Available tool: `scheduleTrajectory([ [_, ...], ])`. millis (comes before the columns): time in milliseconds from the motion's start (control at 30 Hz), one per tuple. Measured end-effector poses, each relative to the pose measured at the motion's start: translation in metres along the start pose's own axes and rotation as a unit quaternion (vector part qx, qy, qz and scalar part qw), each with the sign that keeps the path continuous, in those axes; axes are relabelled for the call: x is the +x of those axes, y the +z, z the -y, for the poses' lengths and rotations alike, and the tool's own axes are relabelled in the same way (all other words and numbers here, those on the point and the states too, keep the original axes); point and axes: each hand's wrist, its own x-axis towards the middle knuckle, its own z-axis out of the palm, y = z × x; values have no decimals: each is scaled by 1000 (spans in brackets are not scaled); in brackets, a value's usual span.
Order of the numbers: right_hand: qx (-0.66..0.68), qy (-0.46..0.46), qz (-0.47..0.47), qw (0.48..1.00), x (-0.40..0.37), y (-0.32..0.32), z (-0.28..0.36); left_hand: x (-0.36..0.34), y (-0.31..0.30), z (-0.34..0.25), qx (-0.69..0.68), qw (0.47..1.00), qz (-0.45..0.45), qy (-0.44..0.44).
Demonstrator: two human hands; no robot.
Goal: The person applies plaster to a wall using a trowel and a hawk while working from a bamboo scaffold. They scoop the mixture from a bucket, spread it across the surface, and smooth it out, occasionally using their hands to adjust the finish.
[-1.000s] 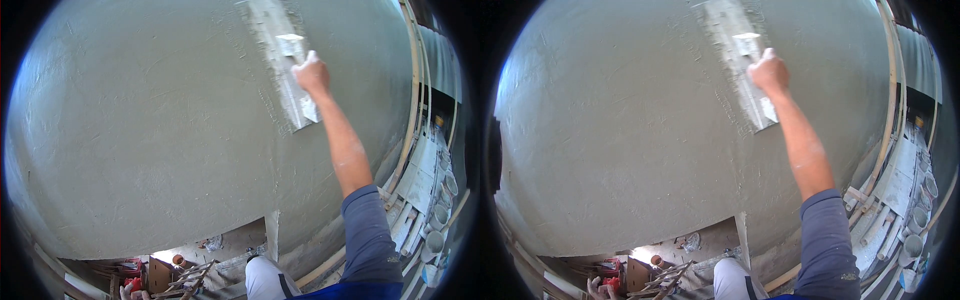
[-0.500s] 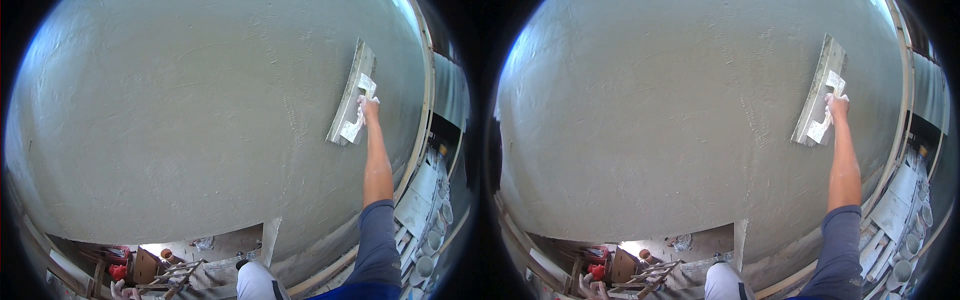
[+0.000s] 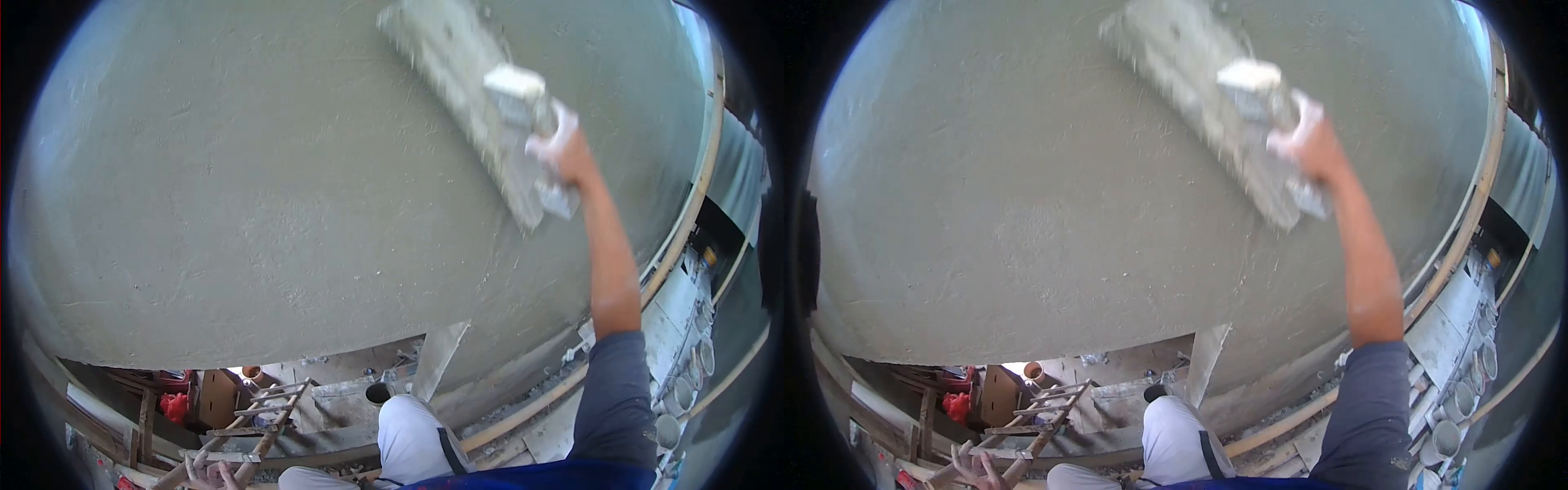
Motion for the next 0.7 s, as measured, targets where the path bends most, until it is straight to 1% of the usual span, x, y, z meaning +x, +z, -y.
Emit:
scheduleTrajectory([
  [33,-4,35,50,998,-37,5,16,3,1,7,-14,1000,25,2],
  [67,2,74,60,995,-70,21,10,10,0,11,116,980,45,155],
  [100,54,55,94,993,-97,42,-10,13,-4,24,77,986,63,133],
  [133,51,96,109,988,-124,56,5,13,-5,33,37,990,81,113],
  [167,37,125,119,984,-147,68,31,15,1,28,-35,991,19,125],
  [200,30,58,101,993,-166,86,45,18,0,28,-45,990,27,132],
  [267,98,33,165,981,-185,109,94,22,-8,29,-58,987,41,144],
  [300,114,32,169,978,-198,124,115,22,-9,23,-91,988,44,116],
  [333,131,30,175,975,-210,139,134,23,-6,17,-112,985,37,123],
  [400,176,-6,140,974,-229,159,171,16,1,-3,-92,983,40,151],
  [467,224,-14,169,960,-244,155,194,9,3,-10,-72,978,67,184],
  [500,250,-22,180,951,-246,152,204,4,3,-12,-98,972,70,200],
  [533,257,-16,163,952,-251,145,206,-2,0,-12,-102,975,64,185],
  [600,273,-6,139,952,-265,125,188,-6,-20,-3,-67,980,46,181],
  [633,255,-21,55,965,-270,133,165,-7,-34,0,-16,986,24,166],
  [667,169,-57,-36,983,-272,130,139,-8,-44,2,-25,984,5,176],
  [700,219,102,42,969,-272,126,111,-9,-53,2,-41,987,-20,155],
])
